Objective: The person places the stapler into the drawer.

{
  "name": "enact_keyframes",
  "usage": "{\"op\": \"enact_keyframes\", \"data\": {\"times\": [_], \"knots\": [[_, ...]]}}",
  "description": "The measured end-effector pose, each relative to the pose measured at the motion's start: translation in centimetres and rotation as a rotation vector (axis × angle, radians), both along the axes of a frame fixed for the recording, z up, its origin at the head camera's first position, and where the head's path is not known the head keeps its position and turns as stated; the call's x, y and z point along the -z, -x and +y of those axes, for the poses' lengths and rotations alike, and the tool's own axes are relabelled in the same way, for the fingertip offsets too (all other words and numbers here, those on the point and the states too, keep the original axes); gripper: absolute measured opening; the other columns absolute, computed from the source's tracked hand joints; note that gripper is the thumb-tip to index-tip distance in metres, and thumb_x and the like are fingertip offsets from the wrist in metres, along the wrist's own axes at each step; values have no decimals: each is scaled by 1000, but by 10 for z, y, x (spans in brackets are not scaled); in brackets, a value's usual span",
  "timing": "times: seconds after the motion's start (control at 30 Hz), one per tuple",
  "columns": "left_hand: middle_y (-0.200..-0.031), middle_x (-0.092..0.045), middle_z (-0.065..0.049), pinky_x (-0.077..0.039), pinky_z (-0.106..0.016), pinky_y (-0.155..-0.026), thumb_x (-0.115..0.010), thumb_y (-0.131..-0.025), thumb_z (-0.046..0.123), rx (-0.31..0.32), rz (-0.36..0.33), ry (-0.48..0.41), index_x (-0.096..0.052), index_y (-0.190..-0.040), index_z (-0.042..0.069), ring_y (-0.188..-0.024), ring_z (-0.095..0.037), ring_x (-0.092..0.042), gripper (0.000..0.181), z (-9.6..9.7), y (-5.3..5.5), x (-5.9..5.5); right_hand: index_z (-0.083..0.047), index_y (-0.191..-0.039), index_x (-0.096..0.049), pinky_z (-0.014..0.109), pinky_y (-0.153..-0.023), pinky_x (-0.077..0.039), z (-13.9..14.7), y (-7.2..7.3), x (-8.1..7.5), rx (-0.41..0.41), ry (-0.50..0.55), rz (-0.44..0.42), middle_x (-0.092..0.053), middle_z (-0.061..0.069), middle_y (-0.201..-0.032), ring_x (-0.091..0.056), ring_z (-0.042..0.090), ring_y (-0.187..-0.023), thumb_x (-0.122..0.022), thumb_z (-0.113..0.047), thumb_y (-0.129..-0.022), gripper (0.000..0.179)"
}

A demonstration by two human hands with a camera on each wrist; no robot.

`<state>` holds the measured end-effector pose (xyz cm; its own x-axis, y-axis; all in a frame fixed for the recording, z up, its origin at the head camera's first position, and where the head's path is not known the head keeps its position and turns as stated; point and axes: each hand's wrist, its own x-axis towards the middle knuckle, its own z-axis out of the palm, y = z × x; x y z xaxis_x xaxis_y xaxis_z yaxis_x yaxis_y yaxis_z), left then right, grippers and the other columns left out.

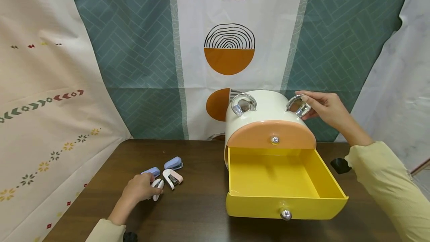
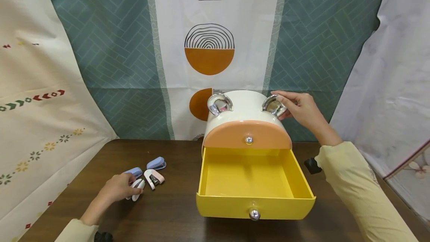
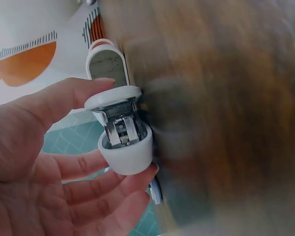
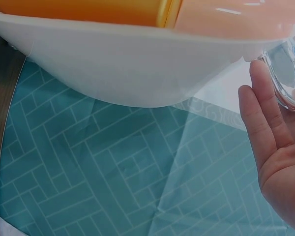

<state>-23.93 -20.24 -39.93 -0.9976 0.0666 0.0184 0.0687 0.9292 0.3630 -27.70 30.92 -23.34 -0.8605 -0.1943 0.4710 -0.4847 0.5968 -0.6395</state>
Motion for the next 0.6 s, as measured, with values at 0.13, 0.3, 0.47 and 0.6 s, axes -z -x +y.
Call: {"op": "enact_keyframes", "data": {"times": [0.13,0.3,0.47,0.6], "knots": [[-58,-50,0,-34,-31,-46,-75,-60,28,8,10,16,-55,-64,12,-52,-17,-47,26,2,-1,-1,-7,-129,-51,21,-61,-51,-2,-3,-1,45,-13,-14,-59,-21,-86,-65,11,-62,-47,-27,-95,40],[-57,-49,0,-33,-31,-46,-72,-59,26,18,34,30,-56,-62,14,-53,-17,-45,21,8,-5,-8,-5,-129,-51,23,-61,-52,-2,-3,0,44,-10,-13,-60,-17,-83,-65,13,-62,-47,-27,-95,41],[-59,-50,2,-34,-31,-47,-71,-60,25,66,112,16,-61,-70,13,-54,-15,-44,18,18,-10,-24,-4,-129,-50,22,-61,-52,-2,-4,-1,30,-11,-9,-60,-17,-84,-65,12,-62,-46,-26,-95,41],[-62,-53,3,-36,-29,-49,-69,-61,21,89,151,-30,-63,-79,9,-55,-13,-46,23,30,-16,-42,-4,-129,-51,21,-61,-52,-2,-3,0,32,2,-8,-61,-16,-83,-65,12,-61,-47,-25,-95,40]]}}
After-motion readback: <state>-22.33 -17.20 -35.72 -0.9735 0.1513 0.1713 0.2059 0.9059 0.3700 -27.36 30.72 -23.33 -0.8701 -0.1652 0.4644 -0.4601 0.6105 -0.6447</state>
